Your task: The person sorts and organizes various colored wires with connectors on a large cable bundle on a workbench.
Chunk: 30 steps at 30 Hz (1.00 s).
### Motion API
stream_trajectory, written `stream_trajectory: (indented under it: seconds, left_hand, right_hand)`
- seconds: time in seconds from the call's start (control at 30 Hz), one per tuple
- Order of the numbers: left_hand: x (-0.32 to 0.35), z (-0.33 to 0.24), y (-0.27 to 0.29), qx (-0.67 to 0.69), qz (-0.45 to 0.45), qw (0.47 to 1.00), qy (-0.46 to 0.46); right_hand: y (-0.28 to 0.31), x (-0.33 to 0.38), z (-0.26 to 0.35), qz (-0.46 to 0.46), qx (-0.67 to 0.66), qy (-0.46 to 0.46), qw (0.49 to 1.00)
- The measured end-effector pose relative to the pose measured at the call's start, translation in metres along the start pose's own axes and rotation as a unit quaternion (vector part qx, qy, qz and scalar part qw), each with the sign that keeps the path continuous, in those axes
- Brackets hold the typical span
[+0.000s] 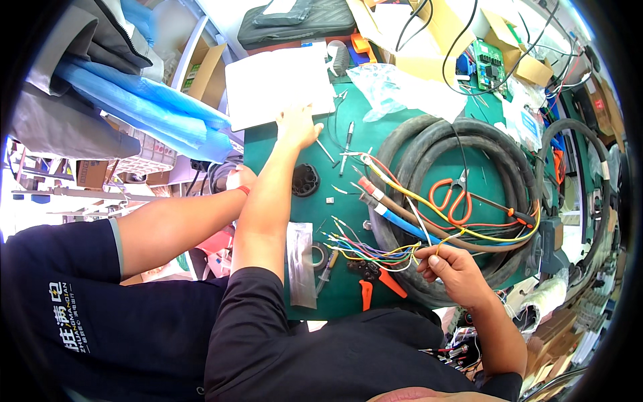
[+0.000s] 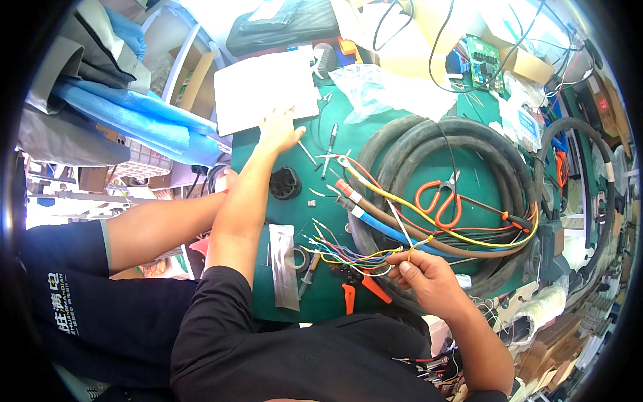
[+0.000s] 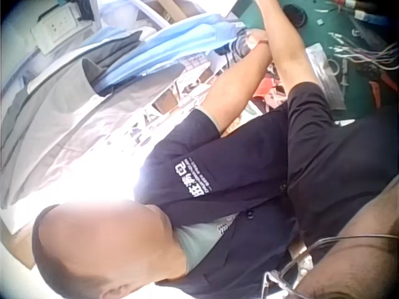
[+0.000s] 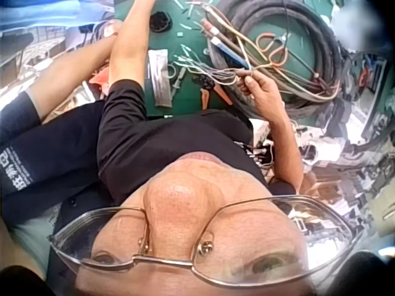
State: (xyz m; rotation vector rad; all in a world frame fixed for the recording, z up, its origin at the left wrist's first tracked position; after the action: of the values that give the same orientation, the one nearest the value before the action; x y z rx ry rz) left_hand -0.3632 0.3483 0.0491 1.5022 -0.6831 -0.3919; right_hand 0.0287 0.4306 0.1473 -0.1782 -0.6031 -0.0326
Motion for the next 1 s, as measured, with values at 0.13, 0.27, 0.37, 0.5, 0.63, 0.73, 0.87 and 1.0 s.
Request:
stream_trajectory:
  seconds: [0.13, 0.27, 0.37, 0.5, 0.63, 0.73, 0.87, 1.0]
  left_hand:
    - [0.0, 0.002, 0.007, 0.054, -0.062, 0.997, 0.014]
    - [0.009, 0.054, 0.009, 0.221, -0.207, 0.95, 0.074]
    - [0.04, 0.107, 0.003, 0.344, -0.363, 0.845, 0.189]
    - [0.044, 0.125, -0.01, 0.41, -0.339, 0.821, 0.206]
    - [0.046, 0.118, -0.007, 0.418, -0.314, 0.825, 0.215]
    - [0.047, 0.119, -0.007, 0.409, -0.313, 0.83, 0.217]
    - [0.045, 0.122, -0.011, 0.397, -0.317, 0.835, 0.212]
    - [0.044, 0.12, -0.01, 0.407, -0.302, 0.835, 0.213]
  right_hand:
    - [0.001, 0.0, -0.001, -0.004, -0.008, -0.005, 1.0]
    - [0.001, -0.001, -0.001, -0.005, -0.011, -0.005, 1.0]
    - [-0.002, -0.001, 0.0, -0.006, -0.012, -0.01, 1.0]
    - [-0.004, -0.002, 0.001, 0.001, -0.013, -0.011, 1.0]
    - [-0.004, -0.003, 0.003, -0.01, -0.006, 0.004, 1.0]
    - [-0.004, -0.003, 0.003, -0.012, -0.001, 0.004, 1.0]
    - [-0.003, -0.002, 0.002, -0.013, -0.007, 0.004, 1.0]
    - [-0.003, -0.002, 0.003, -0.014, -0.01, 0.006, 1.0]
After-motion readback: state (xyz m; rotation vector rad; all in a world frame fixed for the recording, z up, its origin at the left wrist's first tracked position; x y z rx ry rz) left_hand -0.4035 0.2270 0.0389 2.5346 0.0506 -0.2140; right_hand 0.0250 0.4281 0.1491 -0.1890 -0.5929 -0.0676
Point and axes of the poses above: each hand's wrist, its own x-axis away from the middle knuckle, its own y-axis out of the back of the hand, z = x × y, the point moved 10 cm from there along -x, towards the middle knuckle, and after that the axes turned 10 degrees about z, right-handed, at the moved point
